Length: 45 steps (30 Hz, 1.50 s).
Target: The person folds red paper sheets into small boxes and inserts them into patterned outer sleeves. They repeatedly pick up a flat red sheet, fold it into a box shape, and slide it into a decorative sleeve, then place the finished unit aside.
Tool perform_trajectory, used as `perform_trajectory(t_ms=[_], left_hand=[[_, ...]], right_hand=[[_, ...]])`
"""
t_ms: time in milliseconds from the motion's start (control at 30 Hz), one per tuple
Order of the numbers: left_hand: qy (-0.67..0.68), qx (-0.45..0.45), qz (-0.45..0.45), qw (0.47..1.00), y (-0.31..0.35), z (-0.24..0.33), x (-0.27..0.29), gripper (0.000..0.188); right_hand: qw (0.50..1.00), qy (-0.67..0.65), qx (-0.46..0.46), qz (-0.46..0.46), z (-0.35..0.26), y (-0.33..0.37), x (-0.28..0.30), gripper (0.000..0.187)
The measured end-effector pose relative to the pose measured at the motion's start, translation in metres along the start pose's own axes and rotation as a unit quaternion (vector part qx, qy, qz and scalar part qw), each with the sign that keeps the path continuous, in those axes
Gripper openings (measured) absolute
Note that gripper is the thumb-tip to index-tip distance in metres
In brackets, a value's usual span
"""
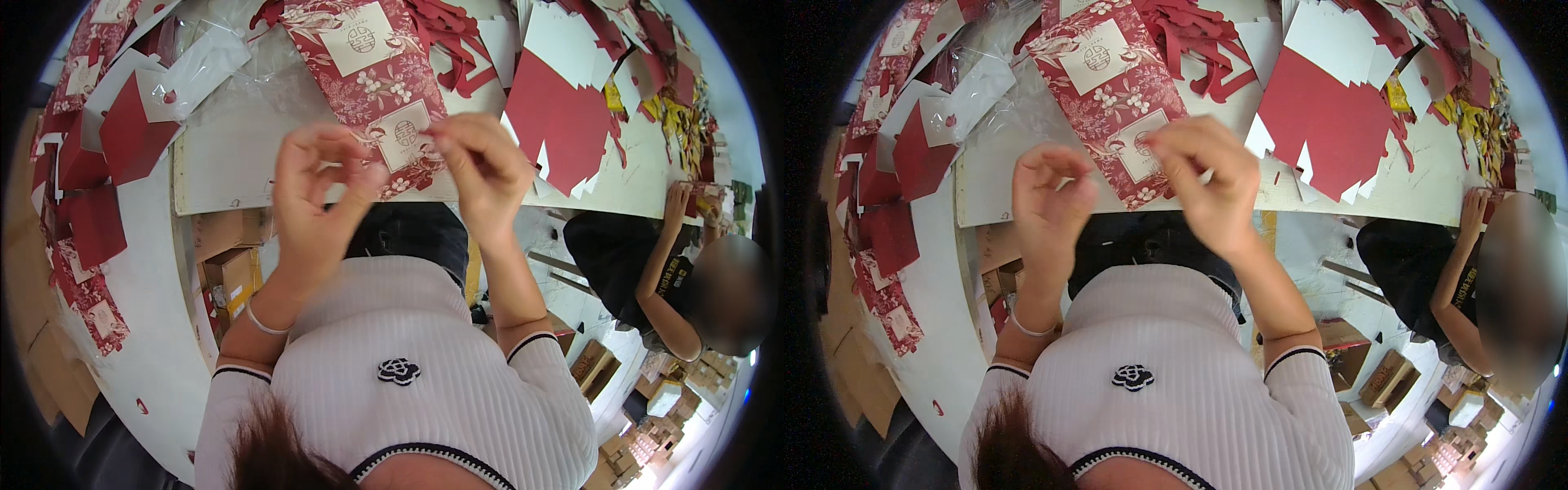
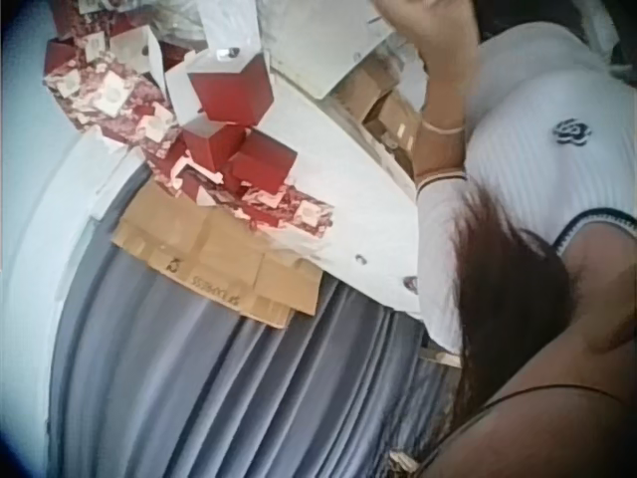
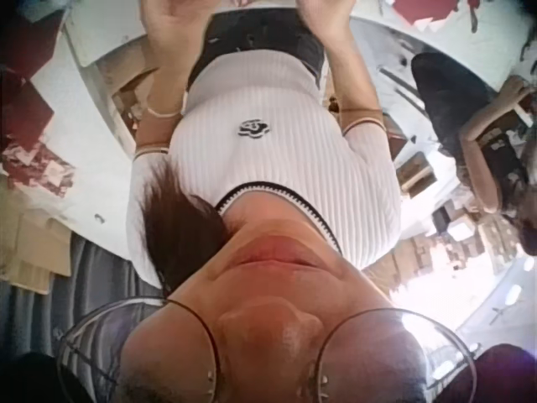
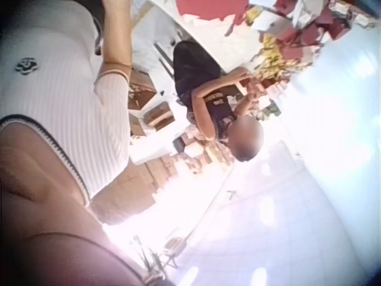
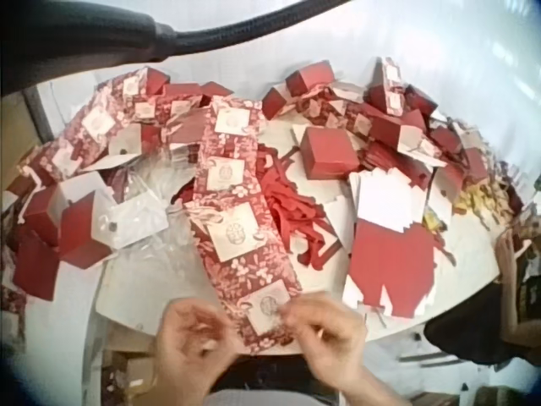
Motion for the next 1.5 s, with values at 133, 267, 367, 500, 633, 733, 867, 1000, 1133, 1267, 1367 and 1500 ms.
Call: perform_trajectory(t_ms=[133,267,367,500,633,733,867,1000,1133,1267,1367,1500], left_hand=[[-0.324,0.170,-0.081,0.927,-0.011,-0.030,0.030,0.029],[-0.161,0.216,-0.074,0.960,-0.025,-0.055,0.024,0.027],[-0.062,0.229,-0.075,0.969,-0.032,-0.066,0.021,0.023],[0.015,0.202,-0.080,0.976,-0.034,-0.068,0.017,0.020],[0.040,0.183,-0.071,0.980,-0.031,-0.056,0.015,0.018],[0.082,0.186,-0.068,0.977,-0.031,-0.047,0.013,0.018],[0.109,0.191,-0.053,0.974,-0.032,-0.044,0.012,0.020],[0.196,0.226,-0.039,0.953,-0.035,-0.049,0.012,0.021],[0.207,0.221,-0.044,0.952,-0.035,-0.048,0.009,0.022],[0.199,0.220,-0.066,0.953,-0.035,-0.048,0.009,0.025],[0.194,0.218,-0.069,0.954,-0.034,-0.048,0.008,0.025],[0.180,0.214,-0.068,0.958,-0.031,-0.046,0.005,0.022]], right_hand=[[0.994,0.071,0.084,0.022,0.015,-0.025,-0.002,0.013],[0.979,0.115,0.168,-0.013,0.014,-0.037,-0.023,0.016],[0.967,0.136,0.213,-0.017,0.011,-0.041,-0.032,0.018],[0.961,0.142,0.235,-0.032,0.009,-0.044,-0.037,0.019],[0.961,0.125,0.240,-0.056,0.000,-0.049,-0.038,0.022],[0.944,0.159,0.273,-0.100,-0.008,-0.049,-0.041,0.022],[0.938,0.187,0.243,-0.165,-0.015,-0.056,-0.044,0.017],[0.947,0.127,0.182,-0.234,-0.014,-0.066,-0.049,0.015],[0.953,0.092,0.139,-0.253,-0.010,-0.070,-0.047,0.012],[0.951,0.152,0.152,-0.222,-0.010,-0.069,-0.048,0.010],[0.956,0.111,0.112,-0.247,-0.007,-0.068,-0.049,0.009],[0.953,-0.033,-0.033,-0.299,0.012,-0.069,-0.049,0.009]])
Point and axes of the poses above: each hand's wrist, its own y-axis away from the middle knuckle, its own x-axis out of the back of the hand, z = x × y, the point moved 8 cm from there along -y, towards the middle knuckle, and after that the axes turned 10 degrees about y, right-handed, at the moved point
